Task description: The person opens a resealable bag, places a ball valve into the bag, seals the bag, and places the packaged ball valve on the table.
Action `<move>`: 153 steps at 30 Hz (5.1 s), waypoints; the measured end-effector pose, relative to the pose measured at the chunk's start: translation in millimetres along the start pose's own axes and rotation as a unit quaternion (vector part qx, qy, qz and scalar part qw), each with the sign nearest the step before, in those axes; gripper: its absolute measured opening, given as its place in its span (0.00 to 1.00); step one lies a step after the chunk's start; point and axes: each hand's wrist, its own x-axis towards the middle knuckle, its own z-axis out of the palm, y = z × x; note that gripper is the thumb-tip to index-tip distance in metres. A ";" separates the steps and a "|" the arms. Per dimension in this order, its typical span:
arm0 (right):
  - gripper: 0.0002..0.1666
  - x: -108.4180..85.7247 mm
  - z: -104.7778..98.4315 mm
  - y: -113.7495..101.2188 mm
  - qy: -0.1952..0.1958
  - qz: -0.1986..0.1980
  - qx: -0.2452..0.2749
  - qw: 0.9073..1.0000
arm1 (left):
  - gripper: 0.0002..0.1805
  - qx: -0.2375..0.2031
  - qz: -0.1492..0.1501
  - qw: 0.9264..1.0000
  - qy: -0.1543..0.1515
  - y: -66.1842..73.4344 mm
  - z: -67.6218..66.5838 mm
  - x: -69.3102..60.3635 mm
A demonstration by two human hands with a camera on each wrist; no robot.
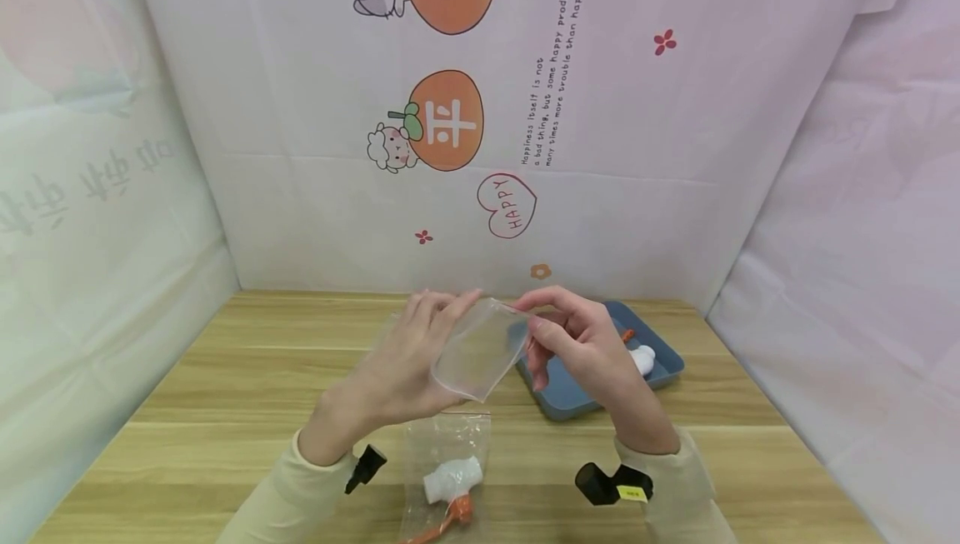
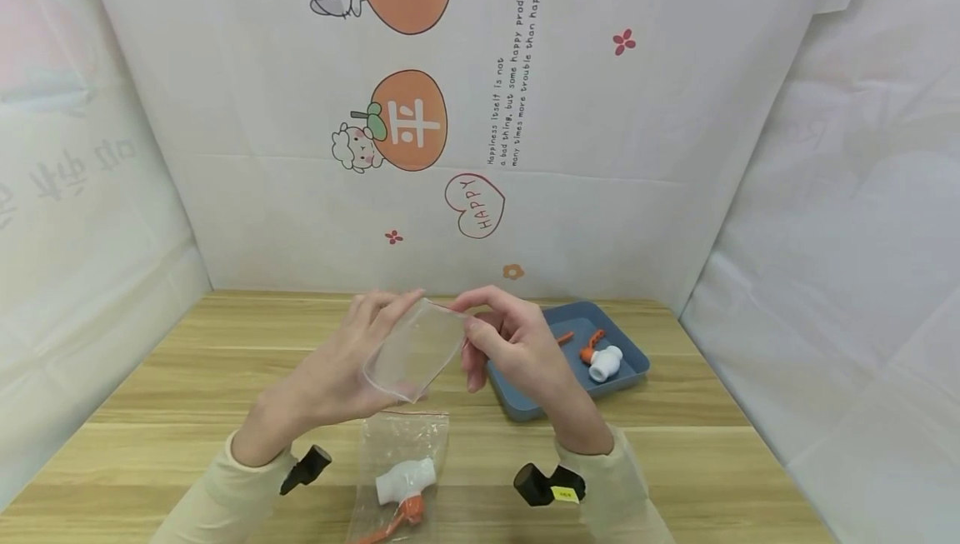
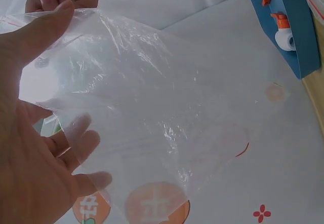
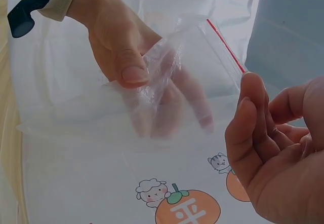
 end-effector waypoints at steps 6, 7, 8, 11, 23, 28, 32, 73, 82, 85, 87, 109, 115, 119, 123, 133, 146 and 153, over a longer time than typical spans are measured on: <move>0.12 0.9 0.9 1.6 -0.023 -0.033 0.013 0.999 | 0.61 -0.032 0.019 0.999 -0.011 -1.8 -0.9 0.5; 0.12 1.7 1.4 1.7 -0.030 -0.036 0.011 0.999 | 0.60 -0.036 0.018 0.999 -0.014 -2.3 -2.2 -0.1; 0.12 2.4 1.7 1.8 -0.035 -0.036 0.006 0.999 | 0.59 -0.038 0.016 0.999 -0.017 -2.9 -3.2 -0.8; 0.14 2.6 0.1 2.5 -0.054 -0.035 -0.019 0.998 | 0.55 -0.058 0.007 0.998 -0.027 -4.1 -5.2 -0.6; 0.16 8.2 -20.5 17.4 -0.094 0.022 -0.098 0.990 | 0.49 -0.135 -0.033 0.988 -0.064 -12.8 -13.9 1.1; 0.14 9.9 -33.2 29.3 -0.096 0.090 -0.150 0.980 | 0.47 -0.149 -0.039 0.985 -0.071 -14.2 -13.6 0.7; 0.14 8.5 -45.8 39.3 -0.110 0.129 -0.210 0.963 | 0.46 -0.155 -0.041 0.984 -0.073 -13.5 -14.5 0.4; 0.17 -22.9 -161.1 160.5 -0.161 0.276 -0.501 0.804 | 0.41 -0.145 -0.084 0.978 -0.127 -14.6 -11.7 1.0; 0.14 -32.4 -167.8 173.0 -0.157 0.323 -0.530 0.768 | 0.44 -0.121 -0.078 0.981 -0.133 -13.6 -9.9 1.5; 0.14 -36.8 -168.4 177.9 -0.155 0.317 -0.531 0.771 | 0.43 -0.124 -0.078 0.980 -0.133 -13.6 -9.3 1.2; 0.14 -39.1 -168.8 182.1 -0.152 0.310 -0.533 0.772 | 0.43 -0.127 -0.078 0.980 -0.133 -14.2 -8.5 0.7; 0.17 -46.0 -171.3 206.6 -0.129 0.339 -0.517 0.775 | 0.41 -0.122 -0.068 0.980 -0.143 -13.6 -4.6 -1.4; 0.18 -47.6 -179.3 216.6 -0.127 0.345 -0.492 0.789 | 0.41 -0.126 -0.064 0.980 -0.144 -13.4 -4.4 0.0; 0.18 -46.0 -180.5 214.4 -0.125 0.355 -0.477 0.795 | 0.40 -0.124 -0.065 0.979 -0.147 -13.1 -4.1 0.2; 0.19 -44.3 -180.6 210.5 -0.127 0.362 -0.469 0.796 | 0.40 -0.122 -0.066 0.979 -0.150 -13.0 -3.8 0.1; 0.26 -46.9 -182.3 210.4 -0.117 0.358 -0.437 0.817 | 0.39 -0.123 -0.066 0.979 -0.151 -13.2 -2.6 -0.2; 0.19 -48.9 -177.3 207.0 -0.049 0.309 -0.416 0.854 | 0.39 -0.124 -0.074 0.976 -0.160 -13.4 -1.9 -1.0; 0.23 -43.0 -168.9 202.4 0.041 0.285 -0.374 0.882 | 0.40 -0.128 -0.084 0.974 -0.164 -12.7 -1.7 -1.9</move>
